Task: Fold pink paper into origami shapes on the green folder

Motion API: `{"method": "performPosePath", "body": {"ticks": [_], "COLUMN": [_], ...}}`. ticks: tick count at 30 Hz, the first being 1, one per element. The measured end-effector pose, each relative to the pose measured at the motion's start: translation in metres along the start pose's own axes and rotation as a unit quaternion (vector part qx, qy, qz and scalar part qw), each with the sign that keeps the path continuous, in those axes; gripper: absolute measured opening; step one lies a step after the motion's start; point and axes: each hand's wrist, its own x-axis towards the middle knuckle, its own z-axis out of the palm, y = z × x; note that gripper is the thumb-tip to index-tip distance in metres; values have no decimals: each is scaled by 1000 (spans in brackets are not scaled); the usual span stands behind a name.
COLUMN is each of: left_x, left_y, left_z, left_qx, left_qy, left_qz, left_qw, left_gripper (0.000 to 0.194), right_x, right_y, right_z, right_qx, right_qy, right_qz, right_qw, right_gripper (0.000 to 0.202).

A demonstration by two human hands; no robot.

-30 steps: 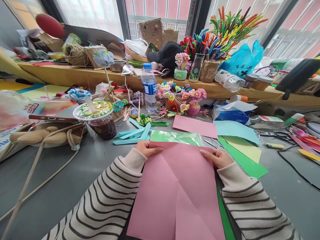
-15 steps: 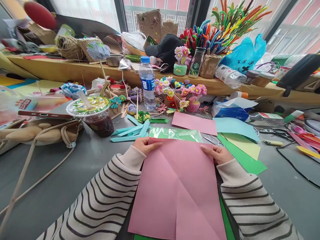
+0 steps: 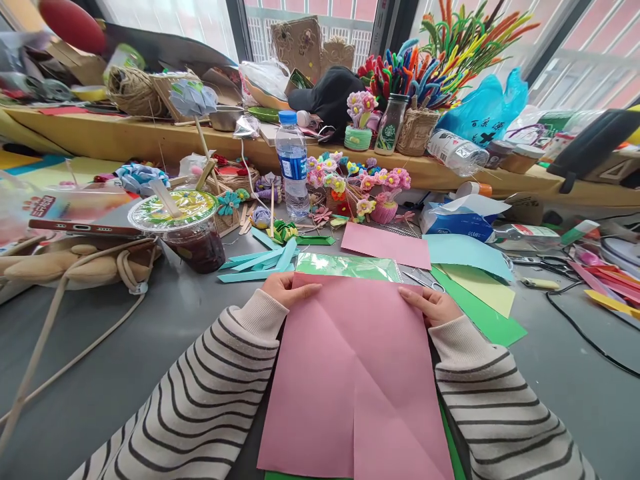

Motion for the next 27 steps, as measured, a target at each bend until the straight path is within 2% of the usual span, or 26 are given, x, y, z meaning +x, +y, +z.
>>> {"method": "performPosePath", "body": {"ticks": [3, 6, 10, 13, 15, 20, 27], "left_x": [1, 2, 3, 2, 1, -2, -4], "left_y": [-2, -2, 2, 3, 3, 1, 1], "left_z": [0, 1, 3, 4, 4, 3, 4], "left_qx": [34, 108, 231, 266, 230, 90, 16], "left_qy": [-17, -22, -27, -18, -29, -52, -34], "left_qz": [-2, 26, 72, 89, 92, 97, 137], "left_qw": [999, 994, 970, 960, 968, 990, 990], "left_gripper": [33, 34, 38, 37, 31, 33, 27], "right_x": [-1, -3, -7, -8, -7, -8, -10], "right_y": [0, -2, -3, -4, -4, -6, -7], "right_z": [1, 4, 7, 8, 7, 4, 5], "right_qx": [-33, -84, -125, -146, -135, -51, -5], "right_qy": [16, 33, 45, 40, 38, 45, 34], "right_qz": [-34, -51, -59, -58, -51, -20, -15], "right_qw": [999, 995, 989, 987, 989, 997, 999], "right_gripper": [29, 29, 30, 31, 32, 32, 29]}}
